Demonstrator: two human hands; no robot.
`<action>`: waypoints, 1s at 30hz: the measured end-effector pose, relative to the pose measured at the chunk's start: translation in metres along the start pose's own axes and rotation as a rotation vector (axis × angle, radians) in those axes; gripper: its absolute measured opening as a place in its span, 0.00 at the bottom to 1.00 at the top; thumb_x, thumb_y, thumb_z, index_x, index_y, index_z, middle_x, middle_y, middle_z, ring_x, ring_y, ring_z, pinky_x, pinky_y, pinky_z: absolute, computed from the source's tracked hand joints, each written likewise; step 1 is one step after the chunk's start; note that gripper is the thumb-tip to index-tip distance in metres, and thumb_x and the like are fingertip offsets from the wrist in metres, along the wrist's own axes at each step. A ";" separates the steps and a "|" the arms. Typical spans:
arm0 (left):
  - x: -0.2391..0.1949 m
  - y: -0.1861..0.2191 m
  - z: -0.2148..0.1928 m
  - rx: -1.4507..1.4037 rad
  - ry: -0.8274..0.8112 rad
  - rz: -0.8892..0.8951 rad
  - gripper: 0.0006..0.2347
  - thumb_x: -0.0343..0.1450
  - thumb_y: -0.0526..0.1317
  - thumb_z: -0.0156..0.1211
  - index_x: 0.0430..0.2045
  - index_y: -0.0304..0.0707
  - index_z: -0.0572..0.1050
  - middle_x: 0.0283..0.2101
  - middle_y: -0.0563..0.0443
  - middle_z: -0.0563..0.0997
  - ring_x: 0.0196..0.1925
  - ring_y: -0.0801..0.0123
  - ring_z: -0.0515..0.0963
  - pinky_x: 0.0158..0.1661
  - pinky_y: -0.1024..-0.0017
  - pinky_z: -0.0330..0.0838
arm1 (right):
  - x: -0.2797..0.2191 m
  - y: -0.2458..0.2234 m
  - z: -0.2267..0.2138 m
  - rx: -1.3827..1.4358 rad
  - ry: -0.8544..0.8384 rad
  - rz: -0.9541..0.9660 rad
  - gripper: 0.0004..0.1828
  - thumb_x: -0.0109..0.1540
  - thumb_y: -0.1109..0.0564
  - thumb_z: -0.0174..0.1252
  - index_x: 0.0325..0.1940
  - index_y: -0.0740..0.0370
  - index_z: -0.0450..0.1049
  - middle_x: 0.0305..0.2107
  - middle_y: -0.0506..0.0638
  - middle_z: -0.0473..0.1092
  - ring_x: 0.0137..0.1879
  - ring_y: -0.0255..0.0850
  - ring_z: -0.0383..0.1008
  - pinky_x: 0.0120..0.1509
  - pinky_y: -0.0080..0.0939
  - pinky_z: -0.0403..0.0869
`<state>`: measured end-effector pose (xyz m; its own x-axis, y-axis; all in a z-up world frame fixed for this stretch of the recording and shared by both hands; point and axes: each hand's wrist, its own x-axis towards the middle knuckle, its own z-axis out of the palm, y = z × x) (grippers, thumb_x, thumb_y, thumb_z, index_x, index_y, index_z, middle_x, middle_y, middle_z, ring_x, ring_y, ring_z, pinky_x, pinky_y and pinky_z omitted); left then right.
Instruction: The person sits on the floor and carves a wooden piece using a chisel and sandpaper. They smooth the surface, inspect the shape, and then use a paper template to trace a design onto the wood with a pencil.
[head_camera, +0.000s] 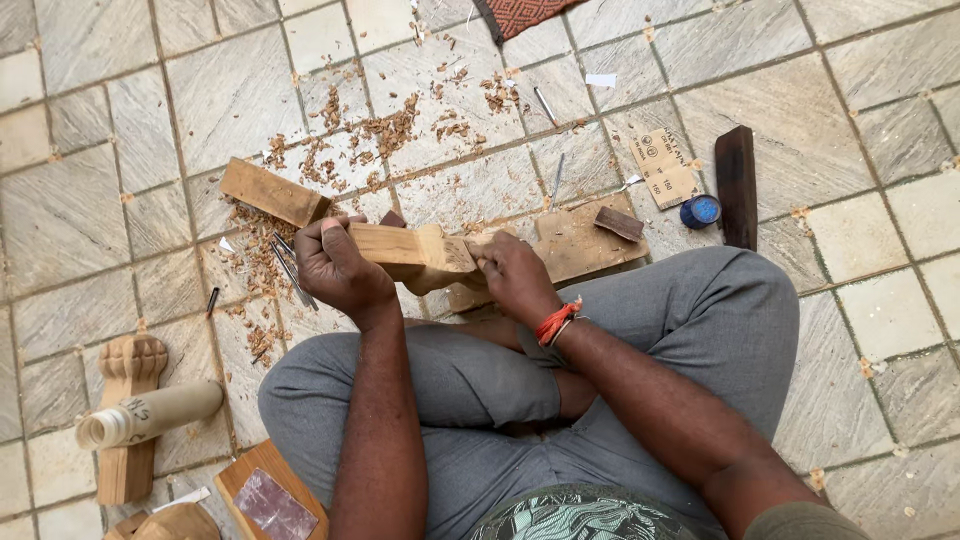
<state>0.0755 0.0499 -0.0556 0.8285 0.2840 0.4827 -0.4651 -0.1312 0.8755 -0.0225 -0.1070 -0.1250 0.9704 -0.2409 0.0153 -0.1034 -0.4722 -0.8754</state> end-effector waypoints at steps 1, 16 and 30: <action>0.003 0.000 0.005 0.000 -0.002 0.012 0.09 0.78 0.37 0.48 0.29 0.33 0.72 0.29 0.45 0.81 0.31 0.69 0.81 0.37 0.69 0.80 | 0.003 -0.001 -0.003 -0.023 0.025 -0.047 0.13 0.64 0.61 0.57 0.51 0.62 0.80 0.33 0.54 0.67 0.42 0.49 0.72 0.47 0.50 0.72; 0.000 0.000 0.004 0.052 0.001 0.022 0.09 0.77 0.37 0.48 0.29 0.33 0.72 0.29 0.46 0.83 0.32 0.69 0.82 0.37 0.68 0.80 | -0.002 0.000 0.000 -0.060 0.108 -0.146 0.10 0.63 0.63 0.57 0.47 0.63 0.81 0.34 0.55 0.68 0.43 0.51 0.72 0.48 0.49 0.72; -0.007 0.006 0.002 0.032 -0.027 0.059 0.08 0.78 0.36 0.49 0.31 0.32 0.72 0.31 0.46 0.82 0.36 0.67 0.84 0.39 0.68 0.82 | 0.006 0.015 0.007 -0.125 0.155 -0.249 0.13 0.62 0.63 0.58 0.50 0.62 0.81 0.33 0.57 0.70 0.41 0.54 0.72 0.45 0.52 0.72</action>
<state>0.0680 0.0456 -0.0539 0.8082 0.2489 0.5337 -0.5036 -0.1778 0.8454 -0.0168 -0.1099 -0.1411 0.9256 -0.2260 0.3035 0.0980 -0.6314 -0.7692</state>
